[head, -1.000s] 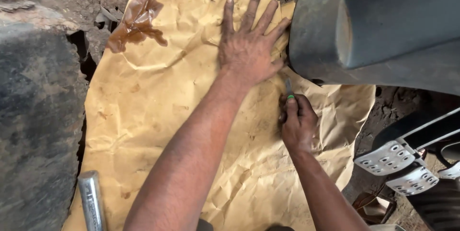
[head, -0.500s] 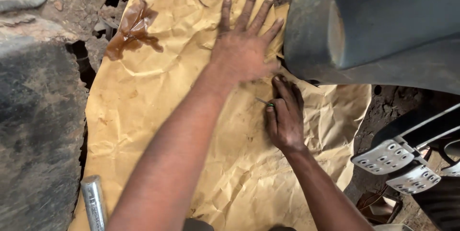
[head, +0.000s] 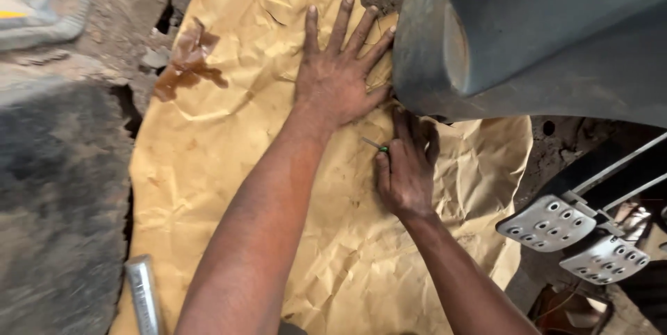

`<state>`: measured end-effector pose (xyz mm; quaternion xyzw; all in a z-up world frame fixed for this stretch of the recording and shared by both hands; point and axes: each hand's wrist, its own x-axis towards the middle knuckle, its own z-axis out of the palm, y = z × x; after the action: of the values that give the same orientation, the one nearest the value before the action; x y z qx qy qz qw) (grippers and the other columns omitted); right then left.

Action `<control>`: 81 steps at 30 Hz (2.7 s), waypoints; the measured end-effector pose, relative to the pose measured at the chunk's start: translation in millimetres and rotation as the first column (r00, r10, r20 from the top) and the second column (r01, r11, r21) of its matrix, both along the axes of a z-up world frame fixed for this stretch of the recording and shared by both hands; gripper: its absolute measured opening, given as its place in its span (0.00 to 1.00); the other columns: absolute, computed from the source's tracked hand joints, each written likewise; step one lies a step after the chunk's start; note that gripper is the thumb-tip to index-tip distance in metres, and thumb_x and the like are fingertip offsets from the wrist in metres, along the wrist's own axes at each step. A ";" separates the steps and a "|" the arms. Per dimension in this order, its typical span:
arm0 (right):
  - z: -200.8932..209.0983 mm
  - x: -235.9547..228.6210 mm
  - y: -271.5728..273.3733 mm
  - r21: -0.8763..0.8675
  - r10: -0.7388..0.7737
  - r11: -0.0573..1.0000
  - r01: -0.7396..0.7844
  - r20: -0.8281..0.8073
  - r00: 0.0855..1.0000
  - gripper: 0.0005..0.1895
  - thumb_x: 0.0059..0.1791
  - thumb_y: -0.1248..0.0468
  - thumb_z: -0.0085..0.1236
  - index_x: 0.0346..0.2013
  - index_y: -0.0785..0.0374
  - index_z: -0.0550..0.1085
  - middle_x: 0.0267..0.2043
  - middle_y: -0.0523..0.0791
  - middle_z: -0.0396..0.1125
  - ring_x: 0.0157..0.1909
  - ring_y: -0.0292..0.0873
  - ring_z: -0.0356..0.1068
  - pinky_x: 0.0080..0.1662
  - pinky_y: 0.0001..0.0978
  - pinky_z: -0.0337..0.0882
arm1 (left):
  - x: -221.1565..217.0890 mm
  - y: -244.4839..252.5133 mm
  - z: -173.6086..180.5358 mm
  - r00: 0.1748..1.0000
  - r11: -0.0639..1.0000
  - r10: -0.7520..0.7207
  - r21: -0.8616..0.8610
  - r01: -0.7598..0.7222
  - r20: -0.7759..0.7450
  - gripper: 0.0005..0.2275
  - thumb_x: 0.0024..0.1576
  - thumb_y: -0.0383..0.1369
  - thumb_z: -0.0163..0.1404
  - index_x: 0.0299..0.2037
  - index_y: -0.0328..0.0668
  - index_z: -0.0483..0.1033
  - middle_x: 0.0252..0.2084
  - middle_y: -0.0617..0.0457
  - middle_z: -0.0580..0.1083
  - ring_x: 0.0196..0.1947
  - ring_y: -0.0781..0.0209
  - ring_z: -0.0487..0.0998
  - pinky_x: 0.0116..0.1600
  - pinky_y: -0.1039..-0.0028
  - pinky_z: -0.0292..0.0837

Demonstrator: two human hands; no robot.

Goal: Marking and cutting a paper template for a vehicle repair part.

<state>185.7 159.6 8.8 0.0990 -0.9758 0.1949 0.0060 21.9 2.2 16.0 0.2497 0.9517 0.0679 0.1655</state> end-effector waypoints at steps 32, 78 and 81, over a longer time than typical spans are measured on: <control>-15.7 46.9 90.2 0.127 -0.331 0.933 0.336 -0.057 0.942 0.20 0.59 0.56 0.37 0.45 0.68 0.72 0.79 0.55 0.48 0.82 0.60 0.42 0.74 0.70 0.36 | 53.9 -37.7 -5.8 0.973 0.968 0.226 0.121 -0.219 -0.051 0.43 0.53 0.75 0.24 0.77 0.71 0.39 0.81 0.52 0.35 0.78 0.44 0.20 0.69 0.28 0.11; -13.4 43.9 87.9 0.120 -0.334 0.933 0.339 -0.065 0.940 0.21 0.59 0.54 0.35 0.46 0.68 0.72 0.79 0.54 0.49 0.82 0.57 0.43 0.74 0.67 0.38 | 54.5 -5.4 1.4 0.994 0.981 0.069 0.188 -0.052 -0.082 0.34 0.66 0.62 0.22 0.80 0.62 0.40 0.82 0.49 0.37 0.82 0.44 0.28 0.78 0.38 0.17; -15.8 41.7 89.0 0.136 -0.329 0.933 0.333 -0.047 0.943 0.22 0.59 0.54 0.35 0.48 0.69 0.72 0.79 0.54 0.49 0.81 0.57 0.42 0.74 0.67 0.37 | 34.5 3.7 5.2 0.996 0.995 0.076 0.067 -0.073 -0.042 0.35 0.60 0.66 0.21 0.77 0.69 0.41 0.80 0.54 0.38 0.78 0.45 0.26 0.72 0.37 0.13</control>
<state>227.4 248.5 -7.0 -0.0643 -0.9898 0.1199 0.0429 56.4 5.8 21.2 0.2208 0.9610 0.0995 0.1333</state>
